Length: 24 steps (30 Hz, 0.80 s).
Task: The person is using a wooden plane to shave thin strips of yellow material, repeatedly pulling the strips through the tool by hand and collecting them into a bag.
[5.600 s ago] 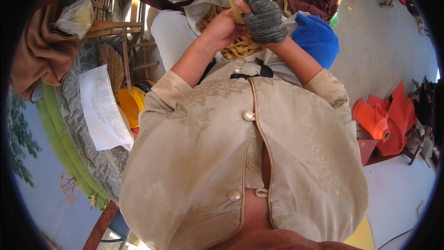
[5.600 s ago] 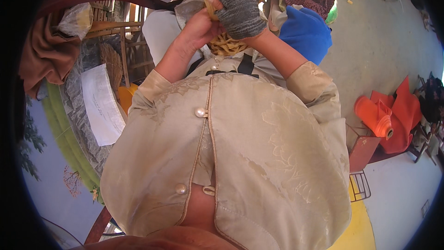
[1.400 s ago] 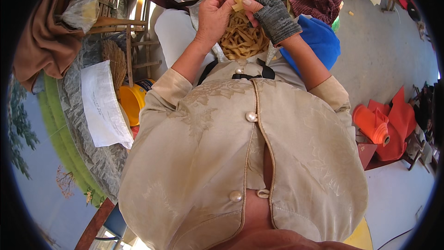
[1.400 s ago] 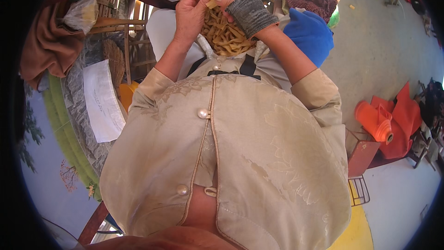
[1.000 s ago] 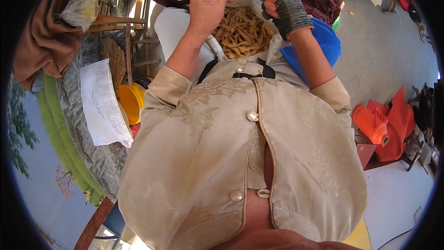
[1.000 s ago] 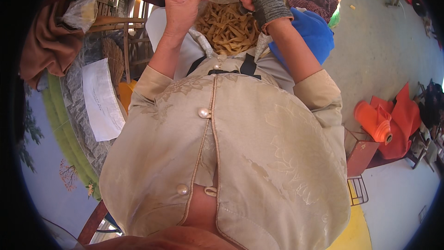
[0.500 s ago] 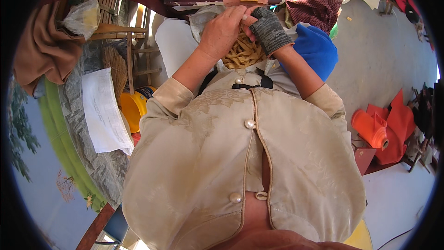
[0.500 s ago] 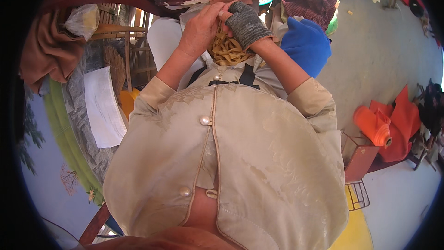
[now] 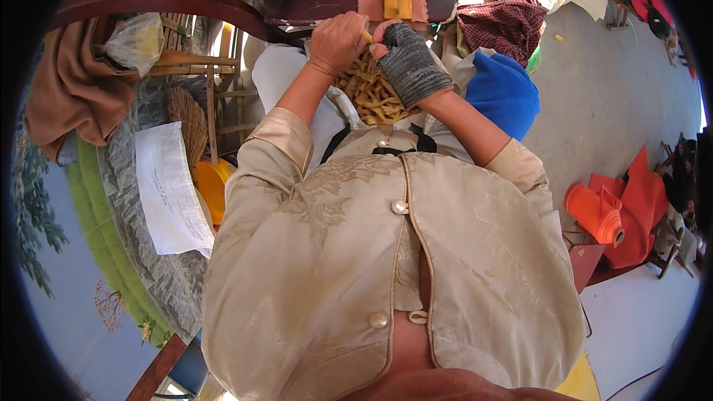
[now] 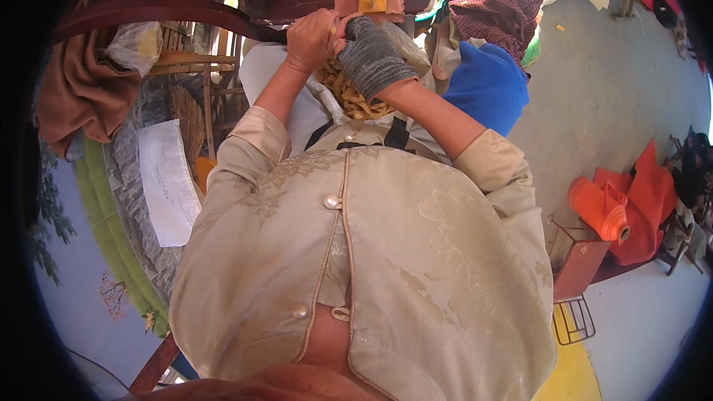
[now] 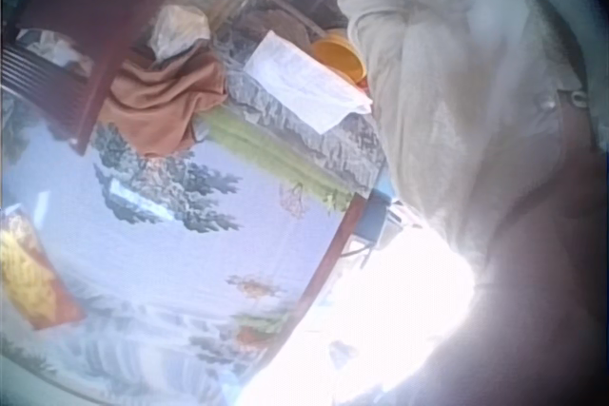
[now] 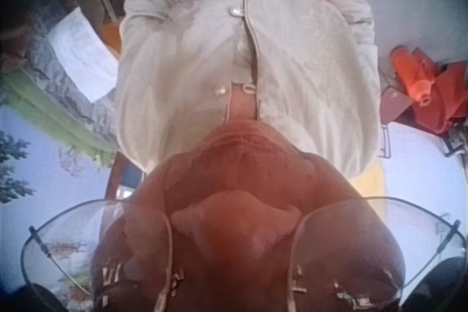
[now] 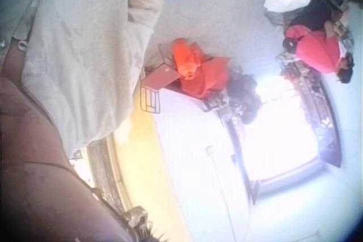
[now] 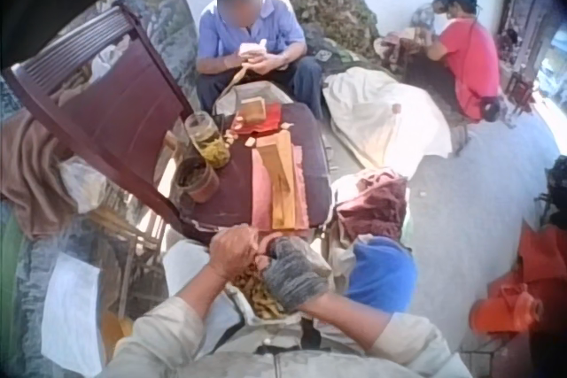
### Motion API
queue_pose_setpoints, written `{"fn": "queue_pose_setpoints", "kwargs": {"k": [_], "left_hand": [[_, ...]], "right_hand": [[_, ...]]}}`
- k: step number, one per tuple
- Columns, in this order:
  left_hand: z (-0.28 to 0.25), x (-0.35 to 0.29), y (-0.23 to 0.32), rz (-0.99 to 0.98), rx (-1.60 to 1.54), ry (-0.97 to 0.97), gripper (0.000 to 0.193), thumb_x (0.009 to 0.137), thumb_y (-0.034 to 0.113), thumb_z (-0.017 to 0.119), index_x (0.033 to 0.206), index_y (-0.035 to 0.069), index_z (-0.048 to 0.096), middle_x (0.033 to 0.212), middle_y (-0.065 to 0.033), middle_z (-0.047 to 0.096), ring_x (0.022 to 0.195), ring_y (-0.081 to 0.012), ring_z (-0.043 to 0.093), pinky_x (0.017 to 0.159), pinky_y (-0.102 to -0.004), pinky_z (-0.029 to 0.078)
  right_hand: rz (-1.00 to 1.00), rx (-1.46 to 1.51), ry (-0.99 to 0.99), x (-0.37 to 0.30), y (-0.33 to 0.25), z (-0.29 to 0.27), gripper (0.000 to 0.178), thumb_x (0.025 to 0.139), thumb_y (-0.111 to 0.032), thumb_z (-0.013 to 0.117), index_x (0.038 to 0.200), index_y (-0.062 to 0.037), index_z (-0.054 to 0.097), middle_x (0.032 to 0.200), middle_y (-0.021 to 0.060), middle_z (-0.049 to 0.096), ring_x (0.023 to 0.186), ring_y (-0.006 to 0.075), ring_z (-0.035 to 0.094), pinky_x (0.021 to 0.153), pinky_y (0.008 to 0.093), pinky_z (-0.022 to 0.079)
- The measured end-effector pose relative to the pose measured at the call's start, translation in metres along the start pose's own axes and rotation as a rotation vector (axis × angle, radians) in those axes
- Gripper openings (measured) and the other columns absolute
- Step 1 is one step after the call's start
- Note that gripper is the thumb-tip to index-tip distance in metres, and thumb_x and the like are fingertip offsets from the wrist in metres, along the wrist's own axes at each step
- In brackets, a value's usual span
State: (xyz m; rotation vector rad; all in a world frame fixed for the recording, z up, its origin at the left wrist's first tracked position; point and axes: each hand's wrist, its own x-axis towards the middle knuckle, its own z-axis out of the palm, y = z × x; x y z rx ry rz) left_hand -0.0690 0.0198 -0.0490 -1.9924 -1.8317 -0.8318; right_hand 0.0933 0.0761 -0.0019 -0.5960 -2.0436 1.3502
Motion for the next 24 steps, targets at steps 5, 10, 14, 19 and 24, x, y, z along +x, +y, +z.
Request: {"fn": "queue_pose_setpoints", "kwargs": {"k": [5,10,14,19,24], "left_hand": [[-0.002,0.022,0.020,-0.641,-0.909,-0.125,0.016,0.087,0.015,0.053,0.099,0.004,0.053,0.072,-0.0027,0.052,0.065,-0.0136,0.052,0.060,-0.0283,0.043],[-0.003,0.040,0.016,-0.946,-1.485,-0.128,0.014,0.090,0.018,0.052,0.098,0.007,0.056,0.068,0.0050,0.045,0.057,-0.0050,0.041,0.056,-0.0202,0.039],[0.002,0.051,0.013,-0.948,-1.136,-0.124,0.014,0.089,0.020,0.054,0.095,0.008,0.057,0.063,0.0065,0.044,0.051,-0.0030,0.037,0.047,-0.0193,0.034],[0.009,0.056,0.004,-0.917,-1.088,-0.091,0.014,0.087,0.019,0.055,0.093,0.007,0.058,0.061,0.0055,0.046,0.048,-0.0039,0.039,0.045,-0.0205,0.034],[0.031,0.054,-0.014,-0.799,-0.643,-0.173,0.019,0.085,0.021,0.056,0.093,0.004,0.058,0.069,0.0000,0.055,0.057,-0.0090,0.049,0.051,-0.0248,0.041]], "right_hand": [[0.167,-0.049,0.071,0.031,0.032,-0.028,0.019,0.077,-0.018,0.062,0.086,-0.0019,0.058,0.074,0.0116,0.059,0.069,0.0267,0.059,0.067,0.0327,0.046],[0.232,-0.082,0.124,0.052,0.060,-0.042,0.024,0.075,-0.026,0.065,0.080,-0.0023,0.063,0.073,0.0140,0.060,0.068,0.0259,0.059,0.067,0.0340,0.047],[0.183,-0.108,0.139,0.062,0.080,-0.039,0.027,0.076,-0.030,0.064,0.078,-0.0034,0.064,0.075,0.0152,0.061,0.071,0.0267,0.060,0.067,0.0372,0.046],[0.158,-0.194,0.099,0.079,0.071,-0.044,0.025,0.077,-0.027,0.063,0.084,-0.0026,0.062,0.070,0.0076,0.061,0.061,0.0182,0.059,0.059,0.0291,0.048],[0.087,-0.428,0.107,0.080,0.076,-0.039,0.027,0.076,-0.030,0.063,0.083,-0.0042,0.064,0.080,0.0151,0.062,0.077,0.0300,0.060,0.071,0.0403,0.046]]}}
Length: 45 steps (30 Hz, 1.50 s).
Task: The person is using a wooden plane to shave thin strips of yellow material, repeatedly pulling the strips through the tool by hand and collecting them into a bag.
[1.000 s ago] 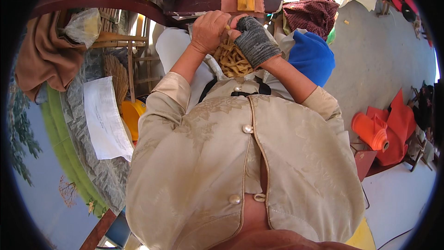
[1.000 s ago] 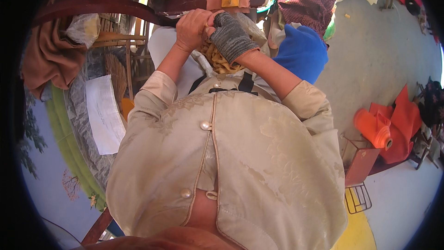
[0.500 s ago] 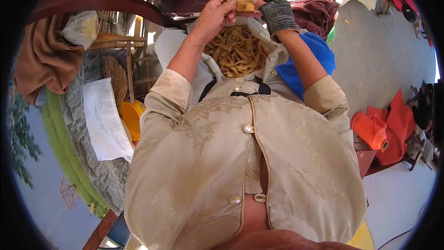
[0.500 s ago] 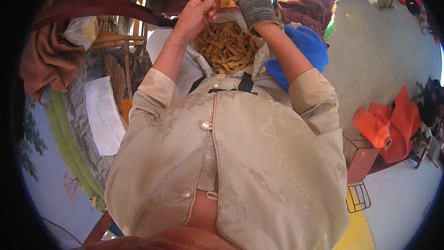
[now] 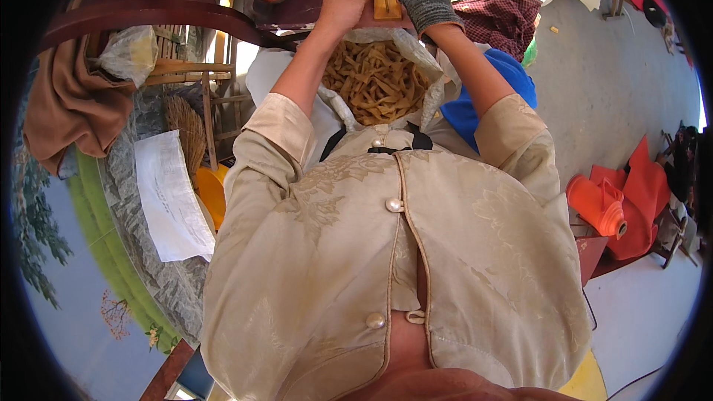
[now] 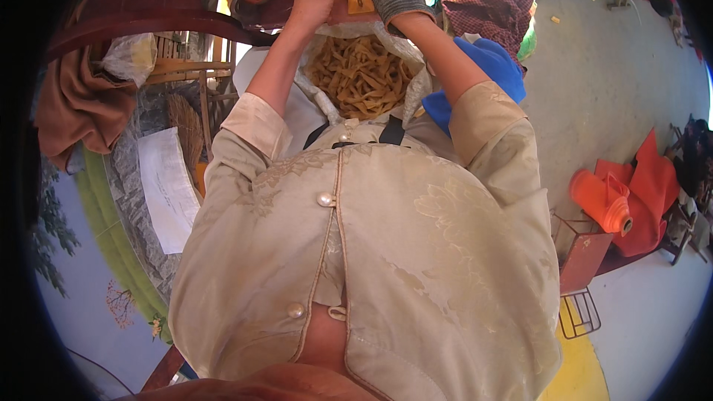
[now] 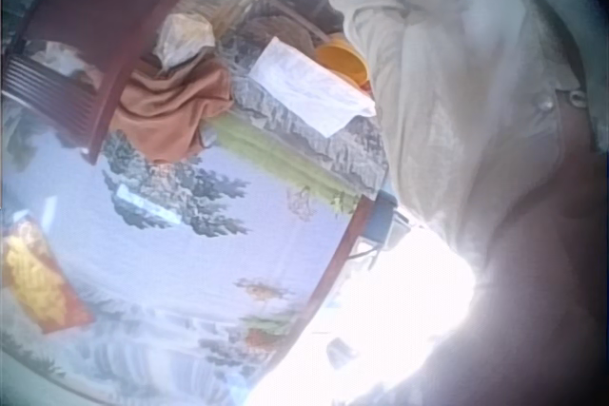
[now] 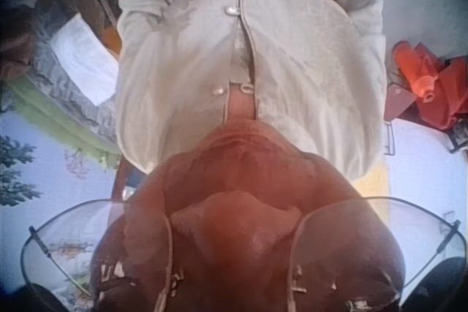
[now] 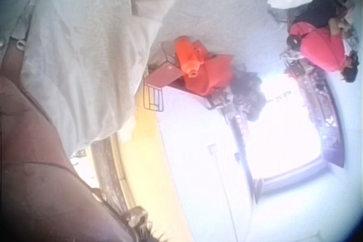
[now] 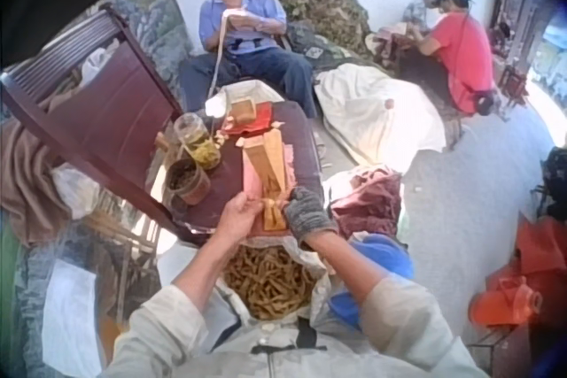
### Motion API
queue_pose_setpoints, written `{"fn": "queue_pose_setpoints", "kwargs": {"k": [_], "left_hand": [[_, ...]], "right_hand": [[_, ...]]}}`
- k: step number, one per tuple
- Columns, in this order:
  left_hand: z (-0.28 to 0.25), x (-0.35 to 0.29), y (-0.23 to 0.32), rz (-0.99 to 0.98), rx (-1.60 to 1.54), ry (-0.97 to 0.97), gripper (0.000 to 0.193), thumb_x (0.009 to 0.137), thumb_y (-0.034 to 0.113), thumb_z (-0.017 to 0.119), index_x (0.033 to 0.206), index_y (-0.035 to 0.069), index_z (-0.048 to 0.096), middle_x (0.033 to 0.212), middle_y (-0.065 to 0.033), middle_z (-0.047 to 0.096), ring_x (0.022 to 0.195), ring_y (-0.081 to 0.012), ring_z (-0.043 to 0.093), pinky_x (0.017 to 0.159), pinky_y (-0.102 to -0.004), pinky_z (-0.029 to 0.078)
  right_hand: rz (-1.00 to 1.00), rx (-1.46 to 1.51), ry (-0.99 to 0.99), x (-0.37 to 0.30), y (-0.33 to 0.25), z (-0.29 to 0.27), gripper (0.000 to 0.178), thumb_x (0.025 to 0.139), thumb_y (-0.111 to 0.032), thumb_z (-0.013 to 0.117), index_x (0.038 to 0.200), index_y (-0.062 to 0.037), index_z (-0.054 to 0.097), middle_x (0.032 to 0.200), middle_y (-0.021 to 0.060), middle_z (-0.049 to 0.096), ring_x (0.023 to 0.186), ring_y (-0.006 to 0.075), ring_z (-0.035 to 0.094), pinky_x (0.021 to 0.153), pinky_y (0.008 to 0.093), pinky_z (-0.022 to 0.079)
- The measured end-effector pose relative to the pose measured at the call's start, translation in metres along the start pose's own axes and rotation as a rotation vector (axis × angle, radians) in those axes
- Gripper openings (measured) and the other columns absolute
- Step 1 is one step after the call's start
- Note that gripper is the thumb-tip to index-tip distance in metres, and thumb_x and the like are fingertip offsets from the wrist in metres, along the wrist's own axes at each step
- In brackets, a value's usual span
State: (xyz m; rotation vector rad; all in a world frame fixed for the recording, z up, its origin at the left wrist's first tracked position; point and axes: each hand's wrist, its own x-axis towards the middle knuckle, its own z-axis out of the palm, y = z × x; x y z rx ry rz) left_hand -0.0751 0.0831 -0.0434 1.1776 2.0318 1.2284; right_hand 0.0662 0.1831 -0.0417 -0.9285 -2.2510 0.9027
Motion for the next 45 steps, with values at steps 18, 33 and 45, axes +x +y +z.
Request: {"fn": "queue_pose_setpoints", "kwargs": {"k": [18,33,45], "left_hand": [[0.013,-0.109,-0.040,0.044,0.132,-0.244,0.027,0.079,0.013,0.061,0.104,0.005,0.055,0.098,-0.0092,0.056,0.084,-0.0170,0.055,0.074,-0.0271,0.045],[0.004,-0.163,-0.097,-0.209,0.773,-0.664,0.024,0.077,0.026,0.055,0.097,0.014,0.062,0.093,-0.0103,0.063,0.090,-0.0282,0.059,0.074,-0.0408,0.047],[-0.012,-0.174,-0.095,-0.142,0.610,-0.626,0.024,0.078,0.025,0.053,0.085,0.004,0.063,0.085,-0.0177,0.063,0.085,-0.0340,0.059,0.072,-0.0438,0.046]], "right_hand": [[0.499,1.160,-0.351,-0.054,0.004,-0.025,0.034,0.082,-0.005,0.058,0.114,0.0019,0.049,0.105,0.0141,0.060,0.089,0.0213,0.060,0.079,0.0303,0.051],[0.271,0.074,-0.425,-0.130,0.016,0.055,0.032,0.069,-0.016,0.070,0.097,-0.0028,0.061,0.092,0.0121,0.064,0.087,0.0198,0.062,0.076,0.0309,0.049],[0.875,-0.444,-0.515,-0.131,0.102,0.125,0.046,0.084,-0.038,0.044,0.110,-0.0029,0.057,0.118,0.0200,0.053,0.104,0.0371,0.053,0.085,0.0422,0.043]]}}
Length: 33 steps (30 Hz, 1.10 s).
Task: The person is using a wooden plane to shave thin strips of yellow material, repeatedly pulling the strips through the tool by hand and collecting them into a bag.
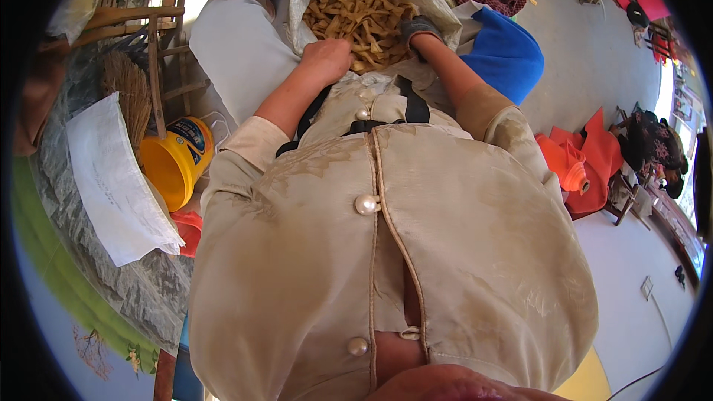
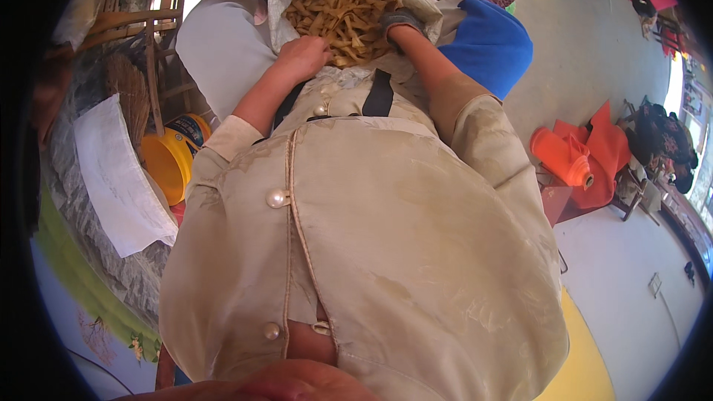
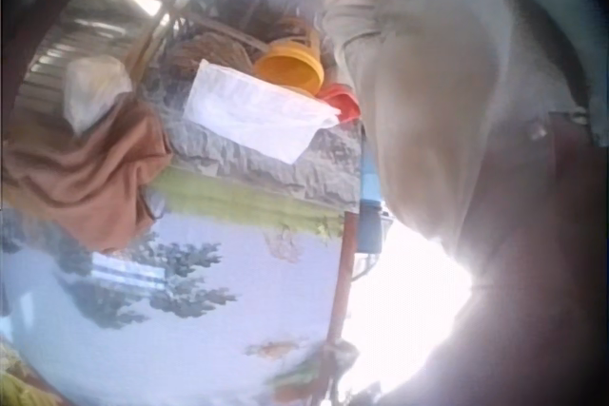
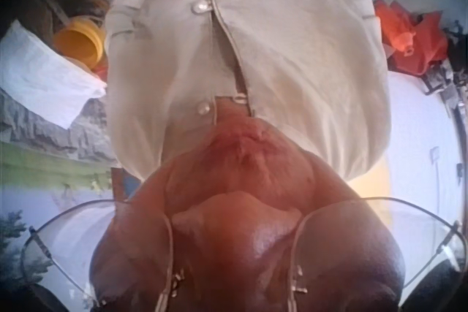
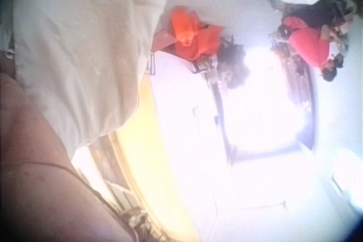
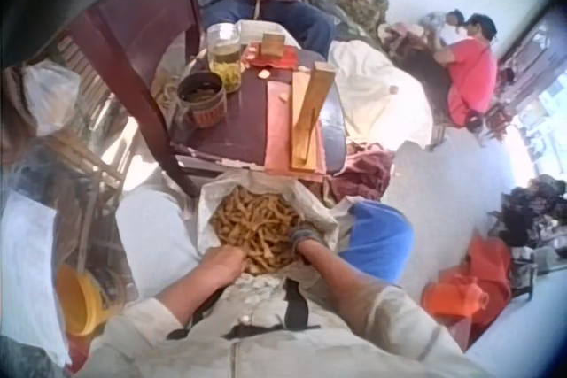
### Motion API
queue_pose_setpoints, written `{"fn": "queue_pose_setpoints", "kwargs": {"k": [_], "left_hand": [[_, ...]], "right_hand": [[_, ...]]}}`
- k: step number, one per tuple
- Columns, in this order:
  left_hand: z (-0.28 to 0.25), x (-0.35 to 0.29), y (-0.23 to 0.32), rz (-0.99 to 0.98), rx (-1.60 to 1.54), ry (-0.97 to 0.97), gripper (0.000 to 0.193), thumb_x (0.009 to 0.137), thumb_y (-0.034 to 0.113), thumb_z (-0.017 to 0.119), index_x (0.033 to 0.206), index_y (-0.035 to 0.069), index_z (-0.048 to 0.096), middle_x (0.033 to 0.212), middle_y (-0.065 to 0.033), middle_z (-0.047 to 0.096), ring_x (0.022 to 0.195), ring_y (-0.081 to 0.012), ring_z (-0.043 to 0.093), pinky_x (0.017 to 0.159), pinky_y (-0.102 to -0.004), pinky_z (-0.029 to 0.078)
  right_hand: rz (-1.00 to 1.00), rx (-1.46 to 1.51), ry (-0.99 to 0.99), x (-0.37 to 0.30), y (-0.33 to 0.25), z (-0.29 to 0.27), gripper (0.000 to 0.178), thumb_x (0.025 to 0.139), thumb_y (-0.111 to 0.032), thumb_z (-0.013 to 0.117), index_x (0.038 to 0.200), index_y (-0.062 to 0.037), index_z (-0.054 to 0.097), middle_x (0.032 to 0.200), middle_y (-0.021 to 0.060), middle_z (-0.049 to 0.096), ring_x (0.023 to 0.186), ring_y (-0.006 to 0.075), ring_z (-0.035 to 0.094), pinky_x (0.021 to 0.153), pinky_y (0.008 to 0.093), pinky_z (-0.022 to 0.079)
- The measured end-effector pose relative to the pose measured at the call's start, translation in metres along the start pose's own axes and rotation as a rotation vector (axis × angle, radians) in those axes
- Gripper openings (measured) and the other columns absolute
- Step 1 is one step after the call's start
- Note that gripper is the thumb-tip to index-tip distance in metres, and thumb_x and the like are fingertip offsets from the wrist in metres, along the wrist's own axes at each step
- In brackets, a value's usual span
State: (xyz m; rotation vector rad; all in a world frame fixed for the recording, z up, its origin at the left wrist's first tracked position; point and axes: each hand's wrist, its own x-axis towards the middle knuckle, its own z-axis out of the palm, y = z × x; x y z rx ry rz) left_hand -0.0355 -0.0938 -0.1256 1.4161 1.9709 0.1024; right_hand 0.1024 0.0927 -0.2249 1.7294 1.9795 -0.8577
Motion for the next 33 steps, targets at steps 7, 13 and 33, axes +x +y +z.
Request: {"fn": "queue_pose_setpoints", "kwargs": {"k": [7,13,33], "left_hand": [[-0.004,-0.004,0.001,0.040,0.004,-0.024,0.025,0.079,0.026,0.054,0.091,0.006,0.062,0.086,-0.0167,0.063,0.086,-0.0343,0.059,0.073,-0.0425,0.046],[0.004,0.011,-0.001,0.019,-0.327,0.375,0.026,0.084,0.021,0.050,0.104,0.007,0.056,0.095,-0.0155,0.061,0.089,-0.0318,0.058,0.076,-0.0412,0.046],[-0.068,0.010,0.055,0.392,-0.731,0.577,0.015,0.081,0.017,0.059,0.089,0.004,0.058,0.065,0.0000,0.058,0.057,-0.0086,0.058,0.054,-0.0240,0.046]], "right_hand": [[0.164,0.573,-0.296,0.019,0.015,0.003,0.035,0.082,-0.031,0.047,0.106,-0.0103,0.060,0.094,0.0154,0.064,0.083,0.0355,0.061,0.068,0.0400,0.048],[-1.086,-0.775,-0.100,-0.009,-0.016,0.009,0.028,0.075,-0.023,0.053,0.100,-0.0131,0.062,0.087,0.0177,0.062,0.084,0.0360,0.058,0.075,0.0415,0.046],[-1.268,0.091,0.056,-0.127,-0.045,-0.156,0.028,0.077,-0.028,0.062,0.092,-0.0038,0.064,0.070,0.0122,0.060,0.063,0.0183,0.056,0.057,0.0316,0.044]]}}
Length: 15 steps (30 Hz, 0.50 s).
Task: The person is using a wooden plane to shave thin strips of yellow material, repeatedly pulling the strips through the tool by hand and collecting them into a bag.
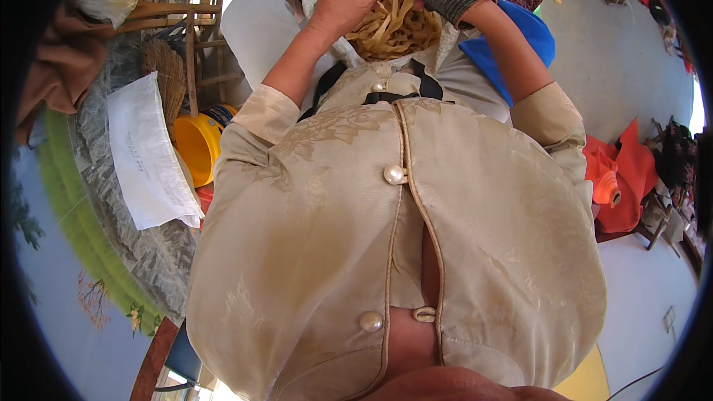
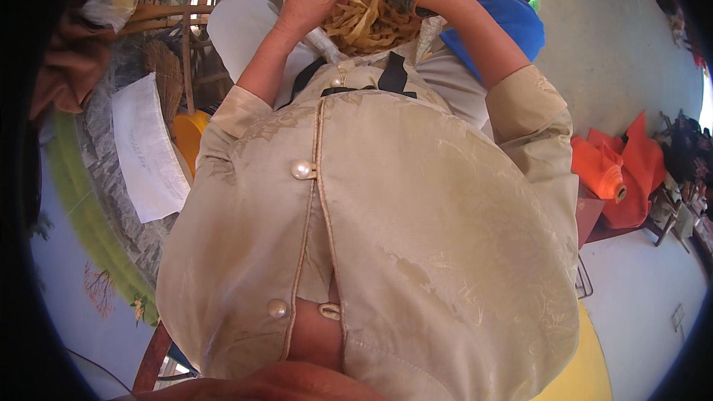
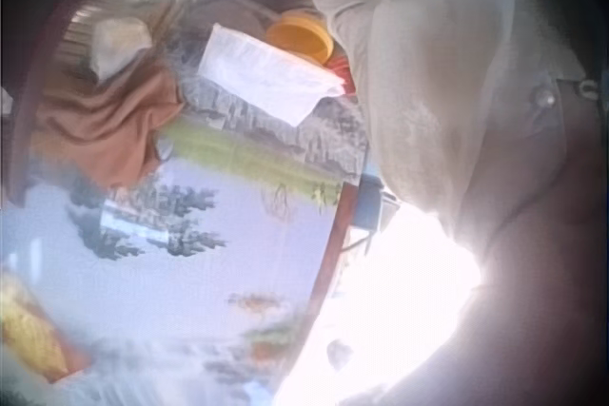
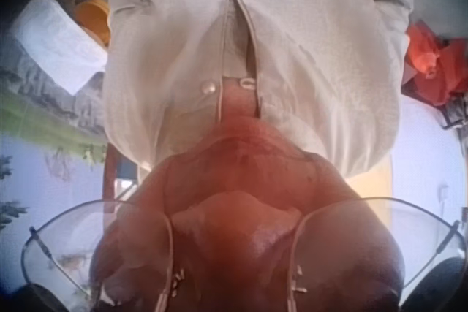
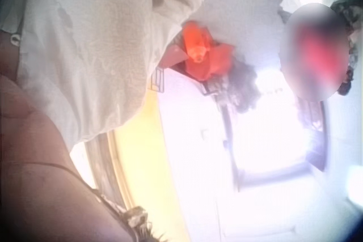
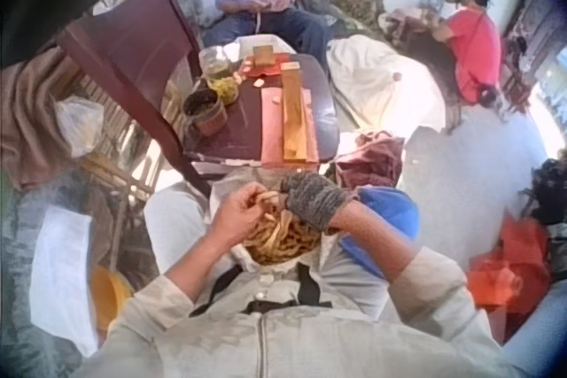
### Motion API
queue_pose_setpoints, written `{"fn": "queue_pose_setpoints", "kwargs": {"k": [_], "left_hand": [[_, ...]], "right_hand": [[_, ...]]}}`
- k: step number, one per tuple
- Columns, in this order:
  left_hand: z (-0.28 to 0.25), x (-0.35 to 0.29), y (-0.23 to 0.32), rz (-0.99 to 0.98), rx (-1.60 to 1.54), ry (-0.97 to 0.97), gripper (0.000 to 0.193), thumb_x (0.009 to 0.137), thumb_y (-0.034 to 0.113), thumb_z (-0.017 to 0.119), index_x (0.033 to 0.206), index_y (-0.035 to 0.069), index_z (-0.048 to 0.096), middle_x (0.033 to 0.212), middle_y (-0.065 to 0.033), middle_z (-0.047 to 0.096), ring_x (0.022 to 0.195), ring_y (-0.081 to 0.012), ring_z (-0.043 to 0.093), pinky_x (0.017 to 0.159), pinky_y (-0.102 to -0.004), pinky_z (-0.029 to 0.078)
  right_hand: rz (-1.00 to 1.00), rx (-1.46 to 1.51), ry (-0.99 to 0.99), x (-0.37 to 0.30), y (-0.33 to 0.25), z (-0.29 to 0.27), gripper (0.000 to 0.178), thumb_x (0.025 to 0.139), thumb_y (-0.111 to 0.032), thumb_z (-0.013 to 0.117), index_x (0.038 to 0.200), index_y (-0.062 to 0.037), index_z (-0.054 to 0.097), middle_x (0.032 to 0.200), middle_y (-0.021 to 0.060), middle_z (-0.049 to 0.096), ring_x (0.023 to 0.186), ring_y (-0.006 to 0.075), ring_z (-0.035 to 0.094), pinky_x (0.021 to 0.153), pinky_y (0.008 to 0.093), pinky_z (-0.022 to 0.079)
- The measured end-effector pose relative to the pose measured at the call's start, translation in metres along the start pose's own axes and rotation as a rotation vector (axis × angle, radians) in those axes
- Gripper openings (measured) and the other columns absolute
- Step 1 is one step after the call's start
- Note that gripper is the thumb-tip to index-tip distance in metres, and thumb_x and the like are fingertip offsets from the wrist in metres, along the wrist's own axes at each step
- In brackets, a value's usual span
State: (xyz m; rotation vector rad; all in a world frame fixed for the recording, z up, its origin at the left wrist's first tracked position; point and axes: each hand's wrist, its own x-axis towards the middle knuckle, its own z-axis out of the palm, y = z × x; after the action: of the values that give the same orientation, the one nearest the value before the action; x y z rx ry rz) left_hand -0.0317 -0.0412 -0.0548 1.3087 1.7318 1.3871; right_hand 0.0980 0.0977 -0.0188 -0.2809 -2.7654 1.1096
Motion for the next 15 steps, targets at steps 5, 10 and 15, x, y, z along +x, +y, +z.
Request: {"fn": "queue_pose_setpoints", "kwargs": {"k": [5,10,15], "left_hand": [[0.003,0.006,0.029,-0.103,0.106,-0.005,0.015,0.086,0.018,0.054,0.080,0.005,0.055,0.065,0.0025,0.053,0.056,-0.0066,0.050,0.052,-0.0211,0.042],[0.015,0.005,-0.004,-0.358,0.035,-0.074,0.013,0.082,0.017,0.061,0.083,0.005,0.056,0.063,0.0031,0.052,0.049,-0.0054,0.052,0.044,-0.0210,0.042],[0.012,-0.001,-0.054,-0.546,-0.063,0.050,0.016,0.080,0.019,0.062,0.087,0.005,0.059,0.069,-0.0008,0.059,0.048,-0.0085,0.056,0.045,-0.0225,0.045]], "right_hand": [[0.239,0.486,0.183,-0.023,-0.068,-0.066,0.037,0.078,-0.037,0.062,0.073,-0.0008,0.060,0.060,0.0050,0.055,0.052,0.0125,0.050,0.049,0.0253,0.040],[0.076,0.911,0.544,-0.053,-0.079,-0.103,0.034,0.082,-0.039,0.055,0.064,-0.0097,0.051,0.049,-0.0018,0.041,0.040,0.0081,0.035,0.039,0.0226,0.027],[-0.414,1.455,-0.125,-0.089,-0.018,-0.190,0.021,0.083,-0.037,0.057,0.088,-0.0178,0.065,0.080,0.0045,0.062,0.077,0.0128,0.060,0.069,0.0277,0.049]]}}
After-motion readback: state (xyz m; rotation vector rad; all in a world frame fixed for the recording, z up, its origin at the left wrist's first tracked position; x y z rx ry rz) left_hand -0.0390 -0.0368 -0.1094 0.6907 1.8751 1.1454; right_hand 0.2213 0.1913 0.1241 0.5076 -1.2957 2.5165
